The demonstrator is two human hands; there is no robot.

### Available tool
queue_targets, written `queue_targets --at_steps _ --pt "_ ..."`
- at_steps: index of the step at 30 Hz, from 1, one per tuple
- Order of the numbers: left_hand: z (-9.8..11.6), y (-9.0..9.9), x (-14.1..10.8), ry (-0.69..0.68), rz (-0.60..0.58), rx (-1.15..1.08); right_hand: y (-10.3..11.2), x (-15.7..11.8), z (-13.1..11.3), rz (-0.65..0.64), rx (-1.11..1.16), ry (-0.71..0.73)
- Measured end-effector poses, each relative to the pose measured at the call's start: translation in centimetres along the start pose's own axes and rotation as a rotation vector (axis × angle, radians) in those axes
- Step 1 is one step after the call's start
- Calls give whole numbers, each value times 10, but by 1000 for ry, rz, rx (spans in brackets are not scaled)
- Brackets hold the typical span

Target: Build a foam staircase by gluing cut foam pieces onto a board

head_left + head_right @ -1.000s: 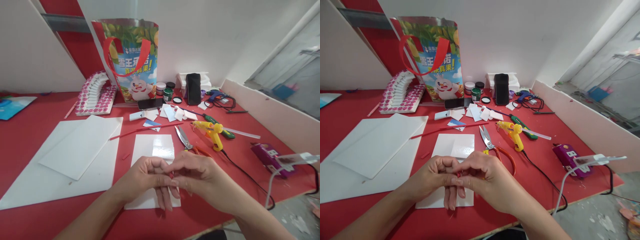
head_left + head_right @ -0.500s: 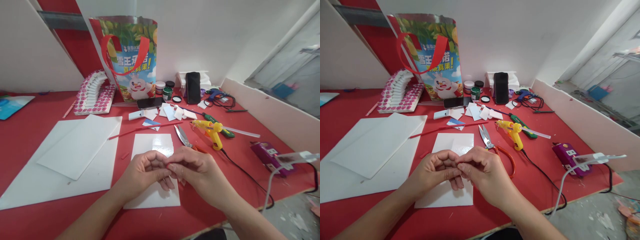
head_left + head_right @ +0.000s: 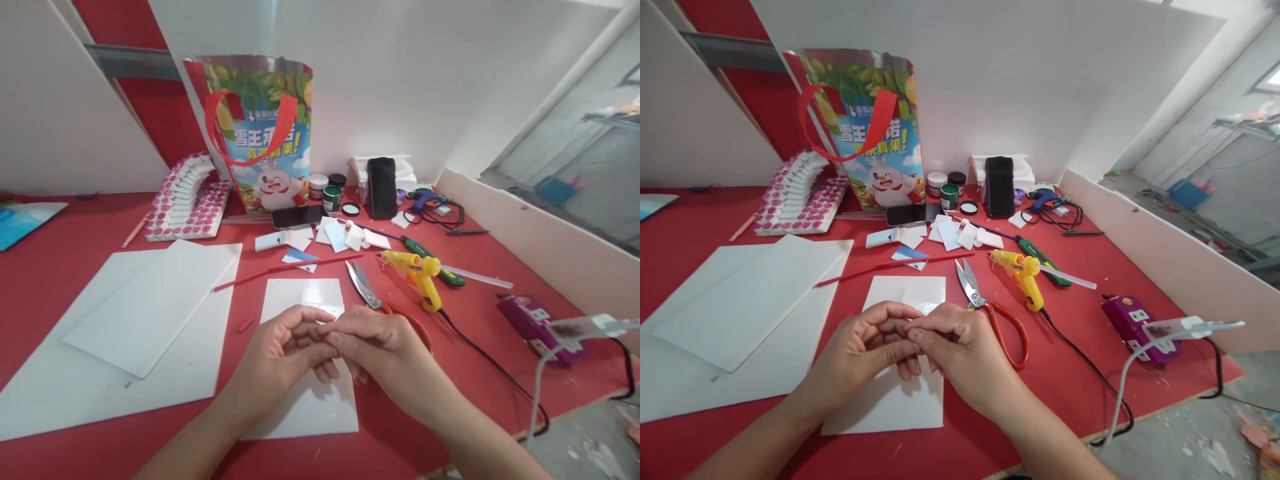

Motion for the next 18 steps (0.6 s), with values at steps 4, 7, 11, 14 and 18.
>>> queue_targets --at_steps 4,7,11,14,18 --pt "0 1 -1 -9 6 22 35 -15 -13 120 -390 220" --pt "-2 2 -1 -6 10 25 95 -23 -14 482 -854 293" --pt "0 -1 -2 -28 -19 -26 145 -4 5 646 -1172 237" --pt "4 2 0 -38 -9 -97 157 25 29 607 -991 137" --pt "8 14 7 0 47 -222 152 45 42 600 -665 77"
Point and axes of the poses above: each hand's wrist, its own x-axis towards the middle knuckle, its own y-axis out of the back of the hand, z = x × y, the point moved 7 cm from there along x, towards the middle knuckle, and after that the axes turned 14 degrees about z, right-handed, at the moved point
